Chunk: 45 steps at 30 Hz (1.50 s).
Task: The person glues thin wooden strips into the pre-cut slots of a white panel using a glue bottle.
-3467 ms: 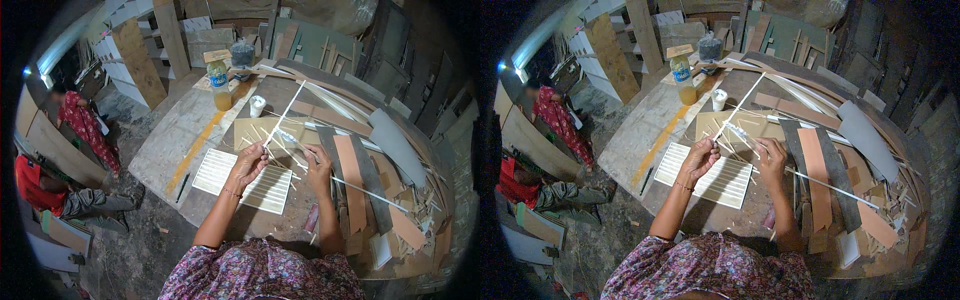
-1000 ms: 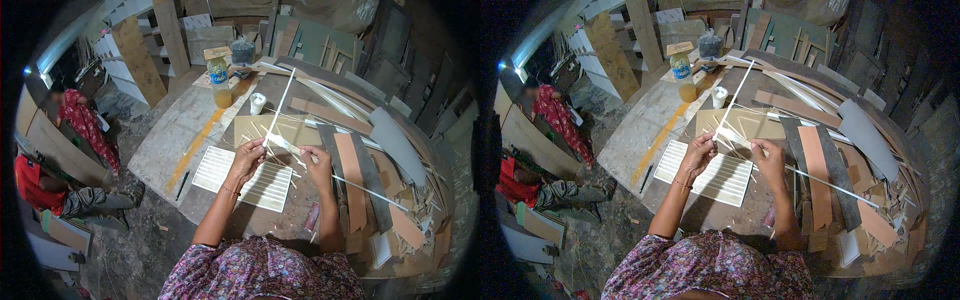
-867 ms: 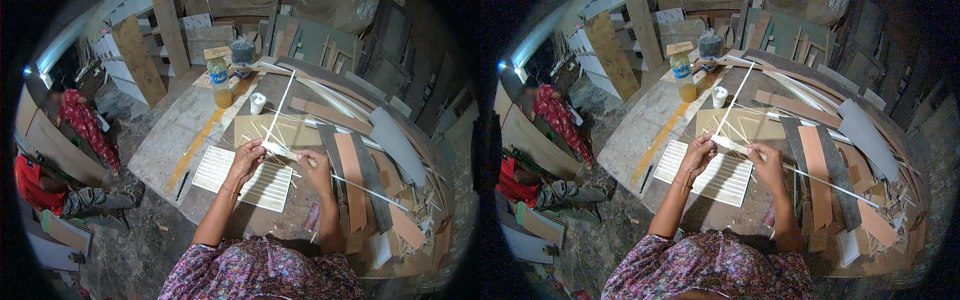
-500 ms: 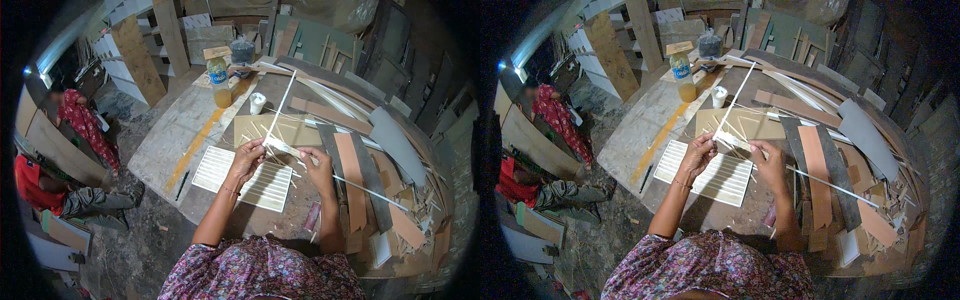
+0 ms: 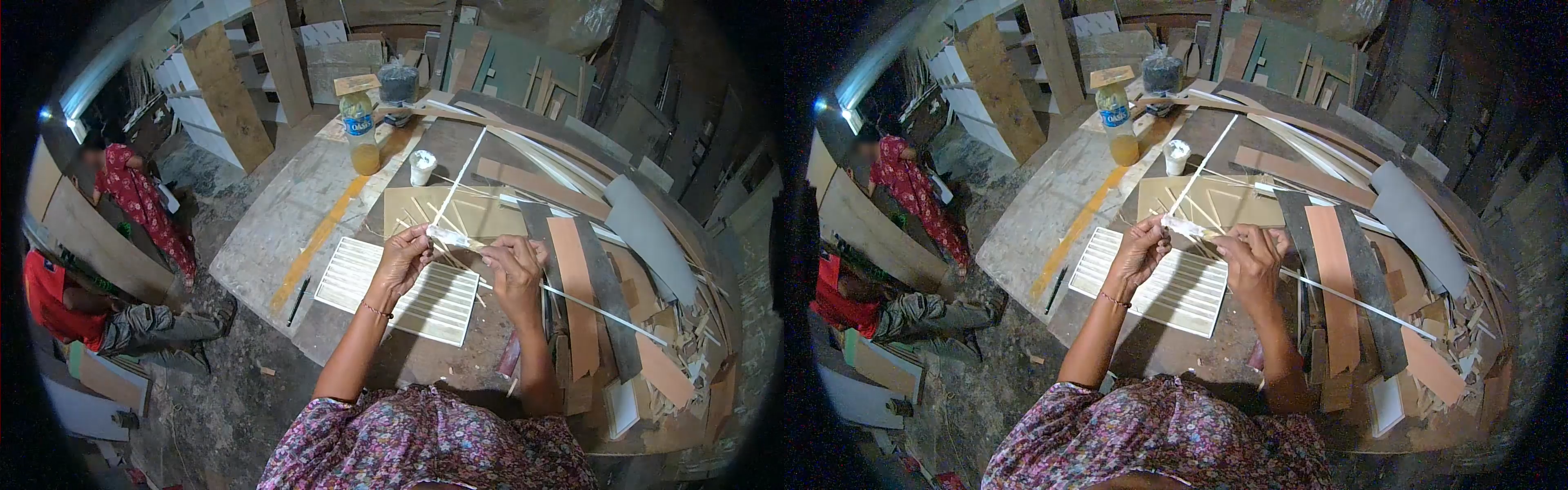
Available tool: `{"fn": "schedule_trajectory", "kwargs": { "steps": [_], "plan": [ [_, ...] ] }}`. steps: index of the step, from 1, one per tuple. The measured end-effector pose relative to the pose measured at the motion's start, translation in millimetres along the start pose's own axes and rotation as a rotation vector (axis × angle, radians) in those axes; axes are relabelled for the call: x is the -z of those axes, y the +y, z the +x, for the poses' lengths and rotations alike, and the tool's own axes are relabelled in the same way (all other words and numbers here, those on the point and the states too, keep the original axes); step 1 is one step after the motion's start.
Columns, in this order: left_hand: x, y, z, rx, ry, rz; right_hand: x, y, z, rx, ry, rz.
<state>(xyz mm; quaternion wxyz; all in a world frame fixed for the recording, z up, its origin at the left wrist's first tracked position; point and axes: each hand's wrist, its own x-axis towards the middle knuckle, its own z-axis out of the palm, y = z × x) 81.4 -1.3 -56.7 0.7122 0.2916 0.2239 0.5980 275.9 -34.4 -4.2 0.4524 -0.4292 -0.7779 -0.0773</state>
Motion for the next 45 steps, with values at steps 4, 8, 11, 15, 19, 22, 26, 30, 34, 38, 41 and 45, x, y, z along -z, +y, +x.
{"fn": "schedule_trajectory", "kwargs": {
  "steps": [4, 8, 11, 15, 19, 22, 26, 30, 34, 38, 41, 45],
  "plan": [
    [-0.2, -2.2, 0.2, -0.009, -0.009, -0.016, 0.4, 1.2, -0.4, -0.015, 0.005, 0.020],
    [-4.7, 0.6, -1.5, 0.005, -0.013, -0.022, 3.1, -0.1, 0.9, -0.027, 0.007, 0.031],
    [-4.7, 1.1, -0.7, -0.002, -0.011, -0.028, 3.9, -0.1, 1.6, -0.020, -0.009, 0.075],
    [-0.7, -2.4, -0.7, -0.003, -0.019, -0.026, 6.9, -1.1, 5.2, -0.034, -0.003, 0.107],
    [-1.1, -1.0, -1.3, 0.000, -0.014, 0.012, -1.0, 3.5, 6.9, -0.162, 0.035, 0.142],
    [-3.1, 0.3, -3.2, -0.004, 0.001, 0.004, -8.8, 8.3, 8.4, -0.244, 0.046, 0.179],
    [0.4, 0.0, -2.4, -0.005, -0.006, -0.001, -15.9, 12.6, 6.4, -0.375, 0.033, 0.363],
    [0.1, 0.8, -2.9, -0.007, 0.016, 0.021, -28.7, 22.3, -9.6, -0.487, -0.023, 0.594],
    [0.6, 0.5, -2.5, -0.001, -0.010, 0.001, -18.6, 11.3, -9.8, -0.603, -0.142, 0.700],
    [-0.7, 0.9, -2.0, 0.001, 0.007, 0.001, -18.2, 12.8, -9.9, -0.606, -0.170, 0.760],
    [3.5, 0.4, 0.7, -0.001, 0.010, -0.001, -21.4, 17.4, -9.6, -0.600, -0.180, 0.762],
    [10.2, -0.2, 2.7, 0.002, 0.037, -0.018, -20.5, 19.6, -7.3, -0.634, -0.208, 0.773]
  ]
}}
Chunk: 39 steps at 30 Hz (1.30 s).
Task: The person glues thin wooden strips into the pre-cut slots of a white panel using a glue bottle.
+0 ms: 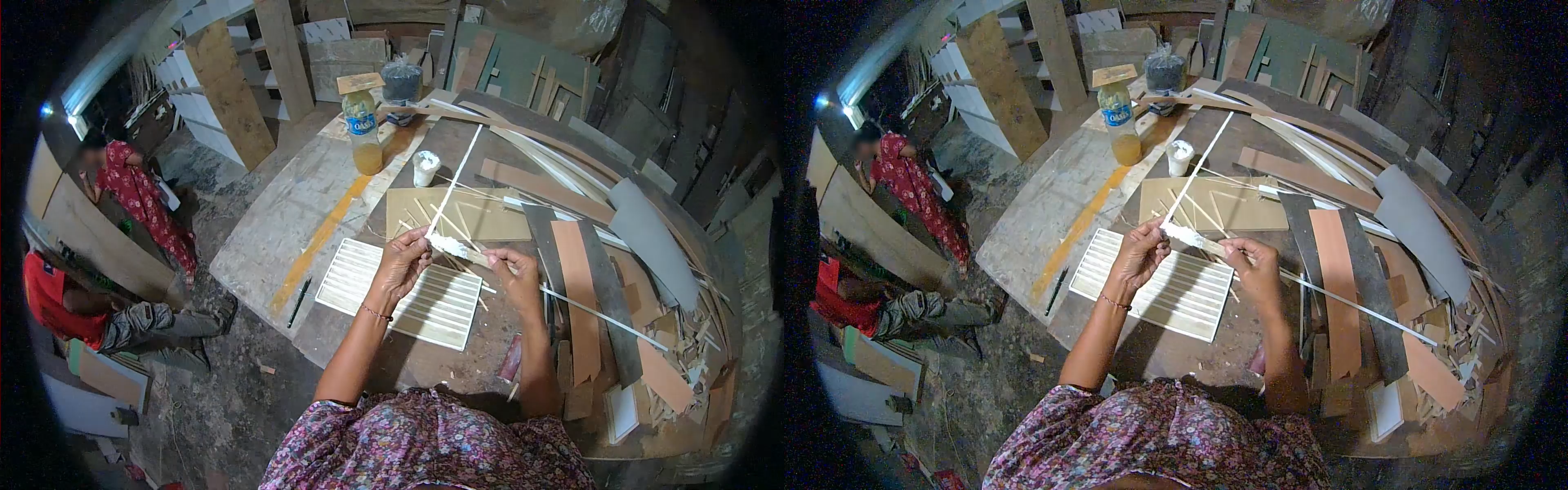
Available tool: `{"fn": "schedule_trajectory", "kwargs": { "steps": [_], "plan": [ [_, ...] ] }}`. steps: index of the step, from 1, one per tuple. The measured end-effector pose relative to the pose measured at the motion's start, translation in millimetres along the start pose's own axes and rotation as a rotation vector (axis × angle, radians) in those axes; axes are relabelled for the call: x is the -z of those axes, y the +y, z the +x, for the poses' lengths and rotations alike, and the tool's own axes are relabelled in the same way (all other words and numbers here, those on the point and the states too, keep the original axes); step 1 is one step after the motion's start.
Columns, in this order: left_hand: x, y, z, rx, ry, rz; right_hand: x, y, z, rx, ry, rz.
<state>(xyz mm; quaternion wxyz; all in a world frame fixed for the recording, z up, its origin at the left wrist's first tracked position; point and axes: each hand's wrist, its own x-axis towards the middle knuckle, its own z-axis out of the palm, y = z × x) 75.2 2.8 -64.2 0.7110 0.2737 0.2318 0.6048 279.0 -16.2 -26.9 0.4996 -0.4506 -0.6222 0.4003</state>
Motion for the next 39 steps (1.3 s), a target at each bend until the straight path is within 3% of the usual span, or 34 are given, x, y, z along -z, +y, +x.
{"fn": "schedule_trajectory", "kwargs": {
  "steps": [9, 12, 17, 20, 21, 30, 36, 39],
  "plan": [
    [17.2, -1.3, 16.7, -0.028, 0.057, -0.034, -1.0, 15.7, 38.8, -0.062, 0.169, -0.050],
    [25.3, -2.1, 29.8, -0.043, 0.094, -0.008, -6.6, 33.4, 69.3, 0.071, 0.153, -0.211],
    [36.4, -2.4, 48.9, -0.042, 0.118, 0.019, -30.9, 70.8, 131.7, 0.082, 0.269, -0.461],
    [40.5, -1.3, 54.8, -0.041, 0.140, 0.047, -44.6, 85.4, 173.2, 0.356, 0.287, -0.665],
    [41.8, -1.0, 55.3, -0.041, 0.159, 0.065, -49.2, 85.5, 184.6, 0.349, 0.288, -0.730],
    [62.4, 4.6, 40.7, -0.118, 0.222, 0.189, -79.8, 75.9, 246.7, 0.392, -0.029, -1.175],
    [64.7, 16.9, 13.8, -0.148, 0.323, 0.287, -101.7, 99.1, 267.2, 0.397, -0.106, -1.242],
    [75.3, 18.8, 2.3, -0.183, 0.319, 0.368, -109.4, 88.6, 258.6, 0.293, 0.092, -1.022]
  ]
}}
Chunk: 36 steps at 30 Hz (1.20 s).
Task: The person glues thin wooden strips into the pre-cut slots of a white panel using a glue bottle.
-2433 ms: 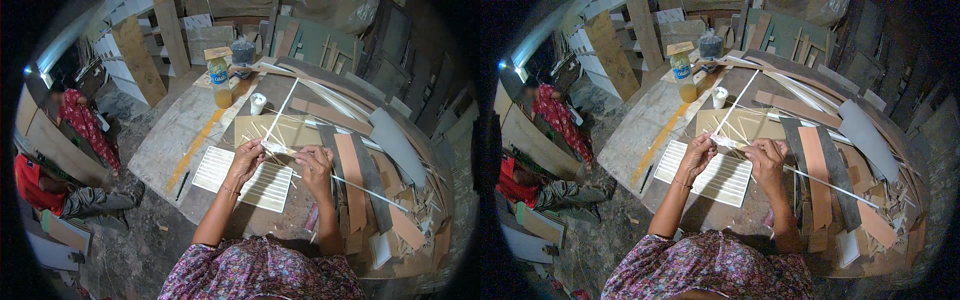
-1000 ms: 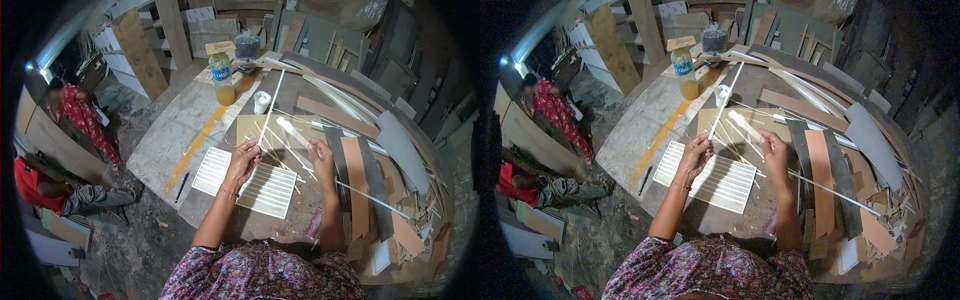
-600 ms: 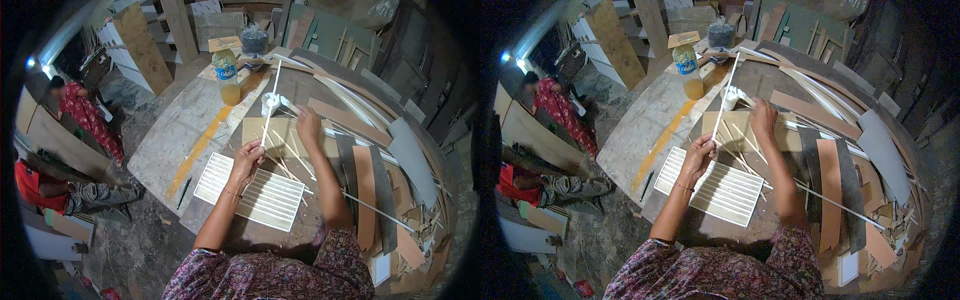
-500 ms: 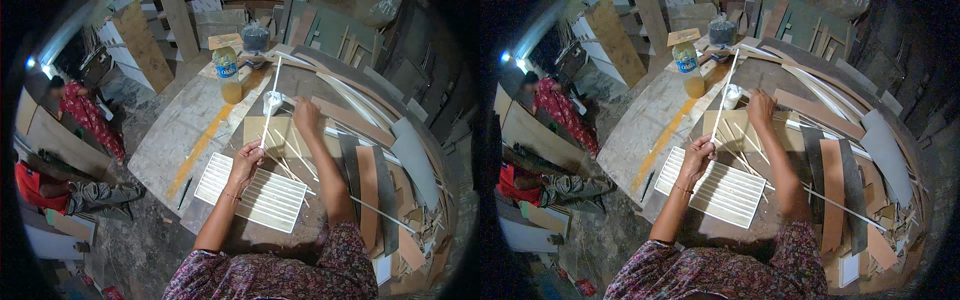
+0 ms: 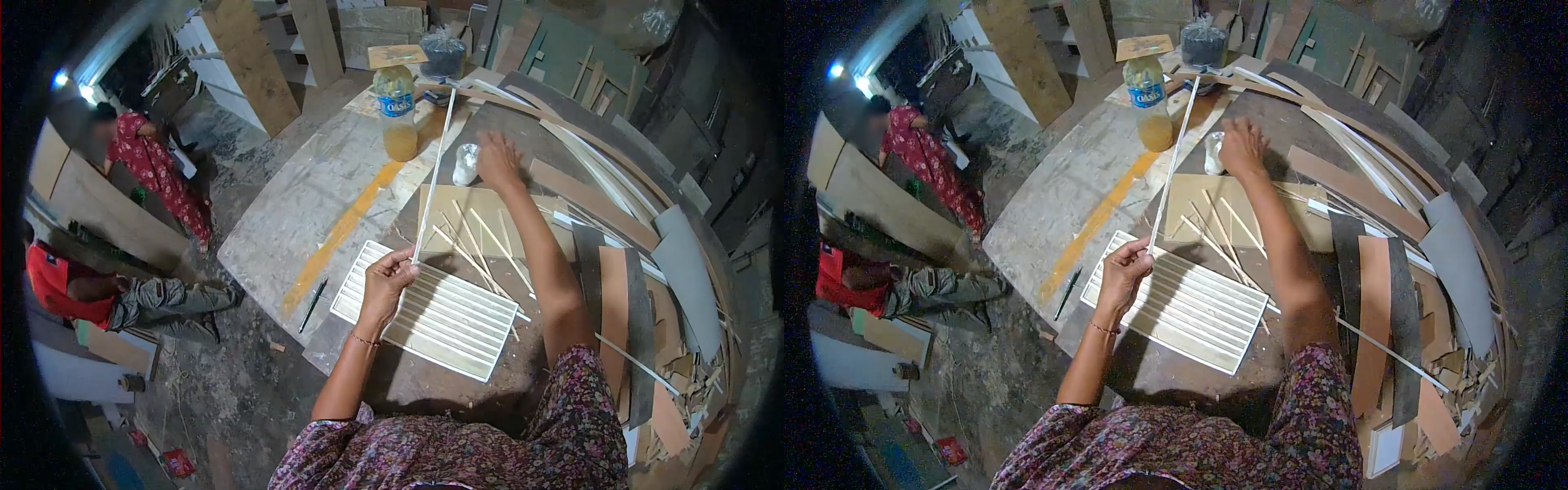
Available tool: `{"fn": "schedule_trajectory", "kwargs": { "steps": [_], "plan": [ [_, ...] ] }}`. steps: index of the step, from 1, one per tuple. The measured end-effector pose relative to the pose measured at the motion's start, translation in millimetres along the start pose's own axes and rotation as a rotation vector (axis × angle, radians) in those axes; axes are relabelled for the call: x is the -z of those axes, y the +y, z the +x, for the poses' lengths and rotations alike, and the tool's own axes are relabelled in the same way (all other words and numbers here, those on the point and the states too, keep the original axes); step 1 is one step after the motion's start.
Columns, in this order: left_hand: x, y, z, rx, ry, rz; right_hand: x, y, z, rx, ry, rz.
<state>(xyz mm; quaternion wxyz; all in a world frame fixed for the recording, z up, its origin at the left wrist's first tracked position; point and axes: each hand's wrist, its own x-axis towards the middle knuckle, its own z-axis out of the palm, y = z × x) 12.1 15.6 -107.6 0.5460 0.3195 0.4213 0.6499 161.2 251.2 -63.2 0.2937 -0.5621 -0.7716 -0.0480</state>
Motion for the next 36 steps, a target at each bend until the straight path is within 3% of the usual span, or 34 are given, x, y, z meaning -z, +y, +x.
{"fn": "schedule_trajectory", "kwargs": {
  "steps": [3, 6, 9, 14, 17, 22, 29, 30, 33, 34, 36],
  "plan": [
    [3.9, -3.0, -7.6, 0.006, 0.052, 0.115, 5.6, -4.6, -9.9, 0.056, 0.259, -0.001],
    [7.1, -9.0, -12.5, -0.008, 0.040, 0.153, 26.8, -21.6, -30.1, 0.083, 0.284, 0.270],
    [8.7, -4.0, -20.3, -0.029, 0.021, 0.239, 63.3, -43.7, -60.2, 0.352, 0.204, 0.321],
    [23.7, 24.5, -40.3, -0.069, -0.036, 0.545, 112.1, -79.7, -109.4, 0.639, -0.054, 0.137],
    [39.6, 36.2, -50.5, -0.088, -0.144, 0.530, 126.2, -91.7, -132.2, 0.734, -0.096, 0.077],
    [58.8, 63.6, -63.3, -0.108, -0.271, 0.619, 140.9, -101.9, -172.3, 0.595, -0.381, 0.157],
    [86.5, 61.4, -76.0, -0.007, -0.413, 0.681, 124.4, -107.6, -234.3, 0.368, -0.510, 0.501],
    [91.7, 57.0, -76.4, 0.007, -0.416, 0.688, 121.0, -107.8, -241.7, 0.425, -0.482, 0.502],
    [101.0, 53.8, -78.7, 0.015, -0.425, 0.653, 114.1, -109.8, -261.8, 0.315, -0.526, 0.560],
    [103.7, 53.0, -78.6, 0.008, -0.429, 0.641, 113.4, -113.1, -266.3, 0.374, -0.401, 0.530],
    [109.1, 50.7, -77.5, -0.002, -0.442, 0.618, 110.0, -116.2, -276.1, 0.269, -0.397, 0.498]
  ]
}}
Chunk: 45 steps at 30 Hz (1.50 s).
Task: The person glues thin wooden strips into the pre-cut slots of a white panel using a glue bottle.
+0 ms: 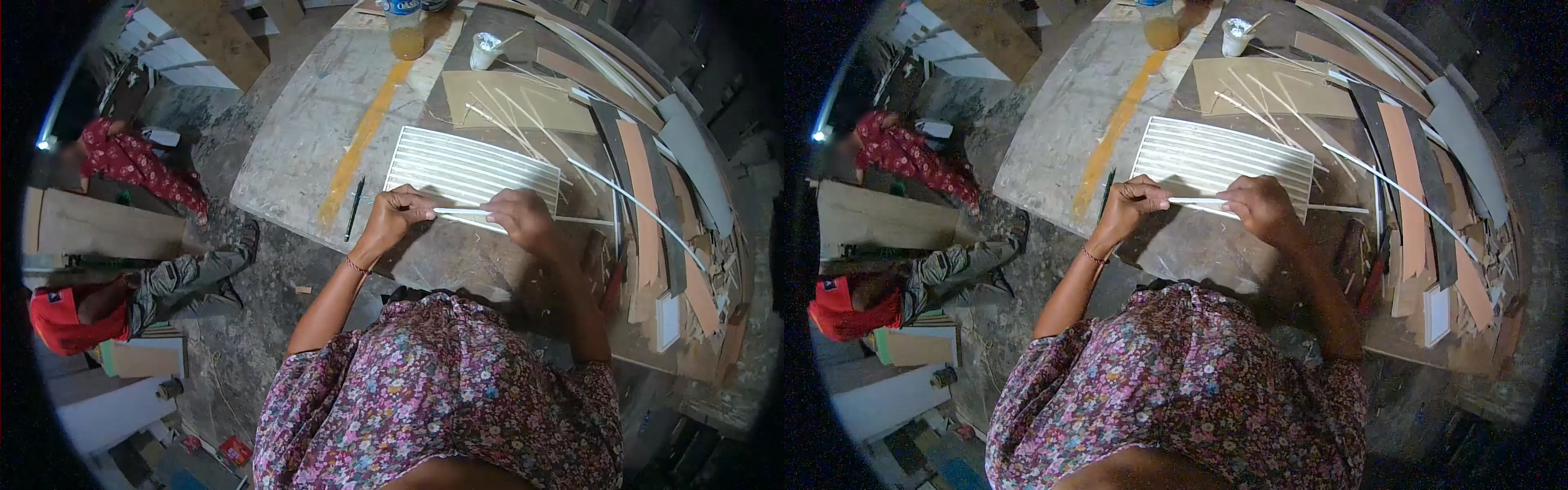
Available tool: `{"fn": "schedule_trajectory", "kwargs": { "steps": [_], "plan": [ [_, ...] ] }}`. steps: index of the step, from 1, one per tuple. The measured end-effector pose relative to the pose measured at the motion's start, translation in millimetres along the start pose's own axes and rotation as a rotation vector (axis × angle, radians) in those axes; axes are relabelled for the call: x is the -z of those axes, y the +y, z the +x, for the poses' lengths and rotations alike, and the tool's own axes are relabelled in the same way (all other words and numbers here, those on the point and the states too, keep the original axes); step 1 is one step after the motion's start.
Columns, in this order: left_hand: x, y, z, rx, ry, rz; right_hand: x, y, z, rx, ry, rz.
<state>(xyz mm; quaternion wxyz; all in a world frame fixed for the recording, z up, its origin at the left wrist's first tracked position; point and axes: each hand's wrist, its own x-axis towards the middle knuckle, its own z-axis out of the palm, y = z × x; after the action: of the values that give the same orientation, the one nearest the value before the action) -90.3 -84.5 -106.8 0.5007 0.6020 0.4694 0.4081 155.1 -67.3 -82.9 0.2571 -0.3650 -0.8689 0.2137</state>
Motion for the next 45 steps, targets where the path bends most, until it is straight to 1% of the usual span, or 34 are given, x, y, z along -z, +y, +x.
{"fn": "schedule_trajectory", "kwargs": {
  "steps": [1, 4, 7, 9, 12, 15, 16, 19, 20, 23, 26, 29, 33, 37, 38, 41, 45],
  "plan": [
    [1.5, -4.0, 0.2, 0.002, -0.007, -0.007, -4.5, -1.2, -3.6, -0.054, 0.015, -0.005],
    [6.6, -18.3, 1.8, -0.001, -0.022, -0.014, -20.7, -9.9, -5.8, -0.032, 0.131, -0.025],
    [12.3, -26.1, 3.6, -0.008, -0.047, 0.012, -33.8, -13.2, -4.9, -0.101, 0.117, -0.061],
    [17.6, -25.8, 4.2, 0.005, -0.074, 0.042, -42.9, -11.8, -4.9, -0.110, 0.173, -0.093],
    [23.9, -42.5, 5.8, 0.090, -0.041, -0.026, -55.0, -5.1, -4.4, -0.133, 0.222, -0.112],
    [34.0, -44.9, 4.0, -0.019, 0.114, 0.031, -64.4, -2.5, -0.4, -0.114, 0.252, -0.196],
    [41.3, -48.4, 3.5, -0.078, 0.166, 0.149, -67.2, -2.4, 1.4, -0.099, 0.262, -0.236],
    [58.4, -66.2, -1.2, -0.131, 0.272, 0.277, -75.5, -2.8, 5.5, -0.117, 0.254, -0.315],
    [61.0, -69.2, -4.0, -0.105, 0.300, 0.279, -79.1, -1.2, 7.0, -0.117, 0.251, -0.329],
    [61.1, -73.4, -10.9, -0.132, 0.322, 0.334, -90.1, 4.0, 8.9, -0.129, 0.250, -0.361],
    [51.7, -67.8, -14.8, -0.154, 0.277, 0.447, -97.2, 6.2, 12.6, -0.156, 0.275, -0.368],
    [39.0, -65.3, -20.0, -0.274, 0.264, 0.568, -103.4, 8.7, 17.4, -0.171, 0.297, -0.369],
    [25.2, -68.6, -30.5, -0.351, 0.132, 0.655, -110.9, 12.1, 22.0, -0.157, 0.300, -0.354],
    [17.5, -69.5, -28.2, -0.517, 0.075, 0.728, -112.4, 4.9, 28.0, -0.161, 0.302, -0.349],
    [15.8, -74.6, -28.1, -0.494, 0.035, 0.736, -114.3, 5.2, 28.6, -0.168, 0.303, -0.346],
    [10.3, -76.6, -24.7, -0.502, 0.001, 0.801, -120.0, 7.6, 30.1, -0.179, 0.307, -0.332],
    [6.6, -79.0, -20.8, -0.465, 0.004, 0.856, -119.3, 2.2, 35.5, -0.182, 0.295, -0.289]
  ]
}}
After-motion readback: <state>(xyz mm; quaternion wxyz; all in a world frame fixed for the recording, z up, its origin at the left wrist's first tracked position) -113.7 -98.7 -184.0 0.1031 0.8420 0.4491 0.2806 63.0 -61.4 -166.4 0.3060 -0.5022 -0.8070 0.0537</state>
